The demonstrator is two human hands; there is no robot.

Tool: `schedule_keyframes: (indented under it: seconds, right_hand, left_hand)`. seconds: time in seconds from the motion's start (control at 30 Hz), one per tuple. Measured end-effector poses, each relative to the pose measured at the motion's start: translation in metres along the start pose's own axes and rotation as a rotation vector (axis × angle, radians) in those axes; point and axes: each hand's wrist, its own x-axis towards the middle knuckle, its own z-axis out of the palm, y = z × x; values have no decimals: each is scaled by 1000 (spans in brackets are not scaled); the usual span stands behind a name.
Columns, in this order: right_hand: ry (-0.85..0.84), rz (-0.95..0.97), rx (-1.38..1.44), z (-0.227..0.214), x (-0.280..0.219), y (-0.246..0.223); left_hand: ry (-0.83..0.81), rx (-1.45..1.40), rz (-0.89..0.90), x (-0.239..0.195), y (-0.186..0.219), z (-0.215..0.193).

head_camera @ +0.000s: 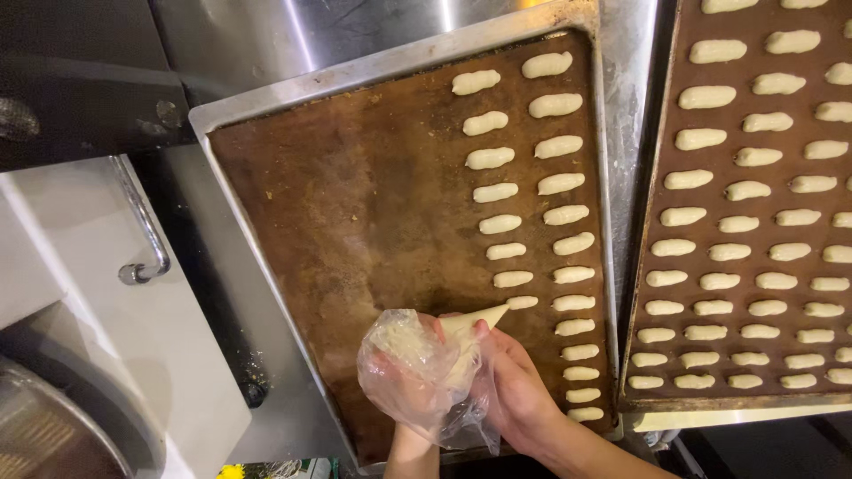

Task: The person uses a piping bag to squeeze small, uniform dollops of dough onto two metal baking sheets in a commercial kitchen. The person fills the first tray in neat rows, then moves to the second tray and continues piping until both trays are filled.

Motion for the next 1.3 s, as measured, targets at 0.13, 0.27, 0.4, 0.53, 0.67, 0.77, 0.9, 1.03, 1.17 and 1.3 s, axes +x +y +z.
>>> schedule_keyframes:
  seconds: [0.13,0.27,0.4,0.53,0.67,0.77,0.9,1.03,1.17,1.3]
  right_hand:
    - [-6,-6,-11,-3,4,7]
    - [-65,-17,-9,-18,5,15]
    - [-57,-57,-5,-31,0,27]
    - [-59,-222,-134,-25,-9,34]
    - [-141,-432,-168,-15,-17,51]
    - [-47,-332,-15,-18,-24,56]
    - [17,-298,103,-26,-19,45]
    - [141,-216,123,-32,-18,43]
    - [120,-227,113,-30,-16,36]
    - [102,-248,107,-31,-16,38]
  left_hand:
    - [7,-7,17,2,4,-3]
    - [16,-8,47,3,21,-1]
    - [11,-51,183,-1,42,2]
    - [58,38,292,-7,46,10]
    - [-84,-685,289,-15,24,7]
    - [-87,-507,248,-23,14,-2]
    - [-230,20,180,-16,19,-5]
    - [-255,71,208,-15,22,3]
    - [-232,195,270,-11,16,10]
    - [-191,174,165,-20,2,8]
